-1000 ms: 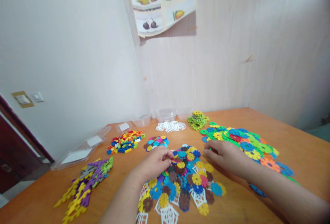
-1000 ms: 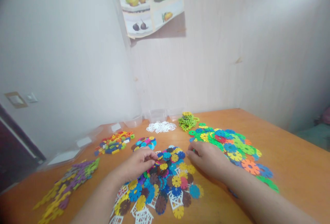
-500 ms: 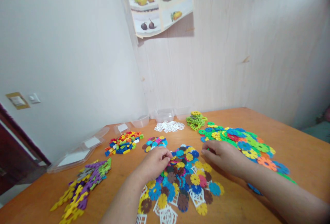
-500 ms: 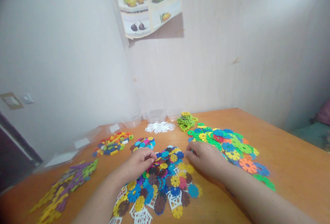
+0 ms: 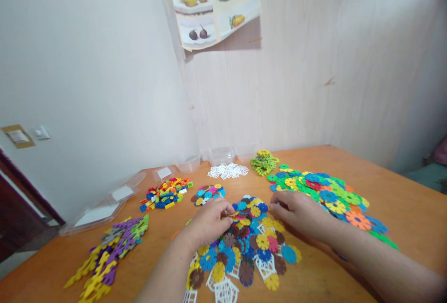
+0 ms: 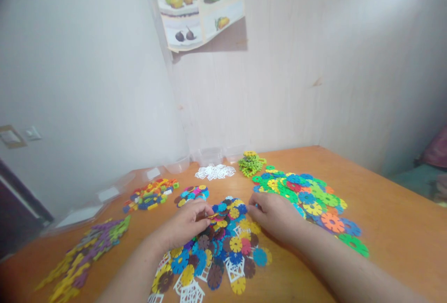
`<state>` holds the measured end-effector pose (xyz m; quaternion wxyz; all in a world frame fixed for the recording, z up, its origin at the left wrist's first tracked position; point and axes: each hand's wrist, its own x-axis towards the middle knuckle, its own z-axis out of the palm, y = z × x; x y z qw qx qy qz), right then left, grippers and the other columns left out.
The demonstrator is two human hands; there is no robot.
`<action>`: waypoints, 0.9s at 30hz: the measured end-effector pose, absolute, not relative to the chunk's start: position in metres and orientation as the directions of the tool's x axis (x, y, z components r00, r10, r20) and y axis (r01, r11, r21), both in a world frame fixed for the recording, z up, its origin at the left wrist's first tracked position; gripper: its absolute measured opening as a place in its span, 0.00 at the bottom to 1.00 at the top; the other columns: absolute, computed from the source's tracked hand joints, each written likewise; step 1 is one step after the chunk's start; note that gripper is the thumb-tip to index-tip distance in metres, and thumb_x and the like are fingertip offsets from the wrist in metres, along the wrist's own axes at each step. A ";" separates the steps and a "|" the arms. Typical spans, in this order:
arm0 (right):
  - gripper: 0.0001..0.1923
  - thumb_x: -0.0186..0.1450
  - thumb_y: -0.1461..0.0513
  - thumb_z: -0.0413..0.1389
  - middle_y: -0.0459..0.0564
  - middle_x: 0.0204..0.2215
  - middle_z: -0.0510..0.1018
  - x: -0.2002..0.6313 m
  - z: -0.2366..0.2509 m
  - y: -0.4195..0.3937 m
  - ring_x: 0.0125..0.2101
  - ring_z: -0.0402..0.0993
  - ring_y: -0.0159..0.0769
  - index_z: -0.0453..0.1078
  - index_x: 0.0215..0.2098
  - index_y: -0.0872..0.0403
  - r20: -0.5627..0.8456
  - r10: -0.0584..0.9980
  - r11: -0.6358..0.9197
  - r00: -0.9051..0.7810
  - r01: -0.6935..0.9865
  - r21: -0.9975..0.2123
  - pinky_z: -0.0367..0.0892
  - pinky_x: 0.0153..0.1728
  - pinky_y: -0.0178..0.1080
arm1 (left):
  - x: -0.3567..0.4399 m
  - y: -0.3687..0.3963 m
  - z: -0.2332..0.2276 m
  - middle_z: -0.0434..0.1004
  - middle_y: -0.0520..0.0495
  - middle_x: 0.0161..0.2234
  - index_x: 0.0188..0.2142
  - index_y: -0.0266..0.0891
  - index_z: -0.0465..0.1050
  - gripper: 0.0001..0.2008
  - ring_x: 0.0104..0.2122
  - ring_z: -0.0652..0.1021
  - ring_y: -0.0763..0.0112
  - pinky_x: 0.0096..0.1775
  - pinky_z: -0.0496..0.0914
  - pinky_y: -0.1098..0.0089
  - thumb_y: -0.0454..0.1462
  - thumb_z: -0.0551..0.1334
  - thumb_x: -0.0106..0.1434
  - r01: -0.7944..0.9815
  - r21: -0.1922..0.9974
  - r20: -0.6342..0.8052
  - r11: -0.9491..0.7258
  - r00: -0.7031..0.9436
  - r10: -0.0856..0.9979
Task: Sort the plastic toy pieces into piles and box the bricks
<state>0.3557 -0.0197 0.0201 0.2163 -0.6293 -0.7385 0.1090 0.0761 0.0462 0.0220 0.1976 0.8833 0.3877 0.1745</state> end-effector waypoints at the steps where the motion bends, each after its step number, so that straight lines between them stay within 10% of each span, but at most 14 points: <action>1: 0.14 0.69 0.54 0.49 0.49 0.35 0.81 0.356 0.020 -0.020 0.35 0.76 0.39 0.74 0.37 0.49 0.179 0.977 0.185 -0.117 0.883 -0.432 0.61 0.32 0.36 | 0.076 0.046 0.023 0.76 0.48 0.39 0.36 0.41 0.74 0.07 0.43 0.74 0.64 0.44 0.67 0.68 0.34 0.60 0.57 0.621 0.496 0.152 -0.607 0.626 0.765; 13: 0.14 0.69 0.54 0.49 0.50 0.35 0.81 0.357 0.020 -0.019 0.35 0.76 0.39 0.74 0.37 0.50 0.169 0.978 0.184 -0.120 0.881 -0.437 0.61 0.33 0.36 | 0.075 0.044 0.033 0.76 0.48 0.33 0.32 0.39 0.77 0.10 0.35 0.74 0.68 0.37 0.66 0.70 0.39 0.57 0.62 0.590 0.611 0.140 -0.528 0.576 0.805; 27: 0.13 0.69 0.55 0.49 0.49 0.33 0.82 0.354 0.024 -0.021 0.34 0.75 0.38 0.74 0.36 0.50 0.211 0.967 0.225 -0.143 0.868 -0.443 0.62 0.34 0.35 | 0.046 0.081 0.016 0.81 0.44 0.37 0.46 0.35 0.73 0.17 0.37 0.80 0.65 0.39 0.71 0.69 0.40 0.63 0.58 0.508 0.852 0.183 -0.127 -0.063 0.981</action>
